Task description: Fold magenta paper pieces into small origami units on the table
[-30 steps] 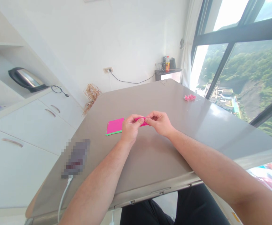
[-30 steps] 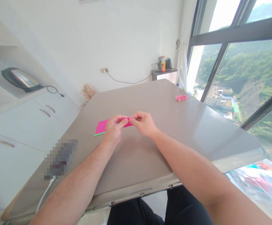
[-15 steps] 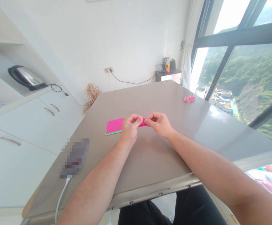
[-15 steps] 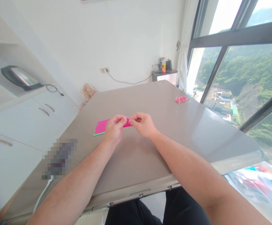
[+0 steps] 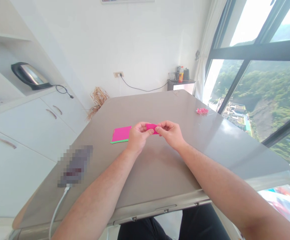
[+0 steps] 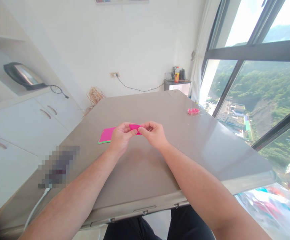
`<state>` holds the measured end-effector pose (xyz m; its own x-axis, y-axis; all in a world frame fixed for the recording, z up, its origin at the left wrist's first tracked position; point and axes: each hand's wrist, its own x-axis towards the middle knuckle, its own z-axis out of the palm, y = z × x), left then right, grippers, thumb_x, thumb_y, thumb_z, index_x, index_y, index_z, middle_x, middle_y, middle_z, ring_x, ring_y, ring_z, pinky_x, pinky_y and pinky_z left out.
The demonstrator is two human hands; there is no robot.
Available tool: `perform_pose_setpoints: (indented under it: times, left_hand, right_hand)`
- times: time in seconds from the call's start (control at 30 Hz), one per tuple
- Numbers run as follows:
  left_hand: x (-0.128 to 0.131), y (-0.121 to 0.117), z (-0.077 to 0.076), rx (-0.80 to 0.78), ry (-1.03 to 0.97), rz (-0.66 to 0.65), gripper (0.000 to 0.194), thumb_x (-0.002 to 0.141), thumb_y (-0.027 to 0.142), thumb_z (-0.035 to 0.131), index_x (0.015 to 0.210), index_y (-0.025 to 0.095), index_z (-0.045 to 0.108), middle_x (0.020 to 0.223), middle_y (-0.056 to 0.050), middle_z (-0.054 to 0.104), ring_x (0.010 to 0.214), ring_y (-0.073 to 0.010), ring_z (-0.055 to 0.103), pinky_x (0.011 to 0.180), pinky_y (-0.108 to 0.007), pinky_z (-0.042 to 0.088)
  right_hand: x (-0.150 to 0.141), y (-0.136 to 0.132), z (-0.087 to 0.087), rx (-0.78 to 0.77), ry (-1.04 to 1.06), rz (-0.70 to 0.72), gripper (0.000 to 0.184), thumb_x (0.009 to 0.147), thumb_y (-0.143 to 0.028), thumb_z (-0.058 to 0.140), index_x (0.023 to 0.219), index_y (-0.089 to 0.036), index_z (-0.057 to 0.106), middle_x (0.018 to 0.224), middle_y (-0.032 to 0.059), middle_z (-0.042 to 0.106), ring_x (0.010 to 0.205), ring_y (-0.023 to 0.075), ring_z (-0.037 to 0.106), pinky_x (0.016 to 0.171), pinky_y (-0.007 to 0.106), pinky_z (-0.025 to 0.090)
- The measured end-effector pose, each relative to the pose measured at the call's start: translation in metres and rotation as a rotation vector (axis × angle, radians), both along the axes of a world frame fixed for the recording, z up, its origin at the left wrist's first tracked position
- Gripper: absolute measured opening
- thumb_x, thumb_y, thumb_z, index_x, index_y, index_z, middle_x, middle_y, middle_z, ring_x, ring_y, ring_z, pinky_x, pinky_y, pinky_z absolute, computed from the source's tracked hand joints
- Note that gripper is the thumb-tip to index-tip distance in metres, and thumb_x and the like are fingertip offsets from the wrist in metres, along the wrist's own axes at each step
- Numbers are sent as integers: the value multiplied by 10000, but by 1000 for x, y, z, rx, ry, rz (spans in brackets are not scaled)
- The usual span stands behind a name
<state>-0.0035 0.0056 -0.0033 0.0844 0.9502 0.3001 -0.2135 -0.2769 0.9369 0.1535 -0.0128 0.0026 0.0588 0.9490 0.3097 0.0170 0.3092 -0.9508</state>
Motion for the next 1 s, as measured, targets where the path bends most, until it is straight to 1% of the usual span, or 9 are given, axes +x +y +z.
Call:
perform_pose_setpoints:
  times: [0.1,0.23,0.3,0.37,0.43,0.57,0.7,0.87,1.0]
  left_hand:
    - [-1,1,-1,-8,17,11,284,654,262,860,850,170,675,832,-57,765,783,-206,728,808,-378,562]
    - [-2,3,-3,-29,33,27,296,655,258,854,869,181,665,842,-57,769,772,-205,727,790,-372,556]
    - [-1,3,-4,-22,27,16,287,661,254,850,869,184,665,838,-51,766,767,-202,726,786,-372,556]
    - [0,2,-3,-12,30,-7,272,670,252,846,867,185,671,821,-44,760,750,-200,725,779,-379,560]
    - [1,0,-1,-10,38,-33,270,668,251,851,861,184,674,803,-42,754,731,-202,723,771,-388,565]
    - [4,-2,1,-5,28,-81,298,642,240,870,852,177,668,788,-48,751,729,-212,727,768,-398,569]
    - [5,-1,2,13,23,-96,283,636,224,868,822,174,661,791,-52,747,742,-223,732,765,-404,570]
    - [1,1,3,18,51,-137,239,670,209,839,814,194,649,753,-46,749,727,-240,738,769,-429,562]
    - [-3,4,2,20,173,-130,241,641,164,837,800,195,659,721,-41,740,691,-226,719,739,-402,540]
  right_hand:
    - [2,0,2,-2,1,-22,185,757,-369,703,723,-189,682,625,0,630,621,143,579,624,298,468]
    - [5,1,5,-24,84,-110,183,745,-362,710,691,-196,657,644,-4,623,612,136,585,650,303,495]
    - [6,1,6,-39,92,-80,179,719,-361,739,739,-194,678,694,2,648,616,130,581,652,303,502]
    - [6,2,4,-45,58,-6,209,695,-362,765,802,-192,705,733,14,674,639,135,586,656,306,507]
    - [4,2,1,-36,19,29,217,692,-369,770,799,-190,713,721,21,679,654,145,592,662,313,508]
    - [4,3,-2,-26,13,-16,199,713,-379,750,702,-190,688,658,20,660,643,156,594,661,326,510]
    - [5,4,-2,-6,26,-35,185,711,-359,755,680,-199,665,646,10,645,642,157,588,653,325,508]
    - [6,4,-4,18,-73,-36,186,748,-380,717,728,-205,656,688,17,659,665,165,602,645,322,507]
    - [9,3,-5,33,-208,-42,192,774,-389,683,747,-201,659,689,18,656,647,162,596,617,310,493]
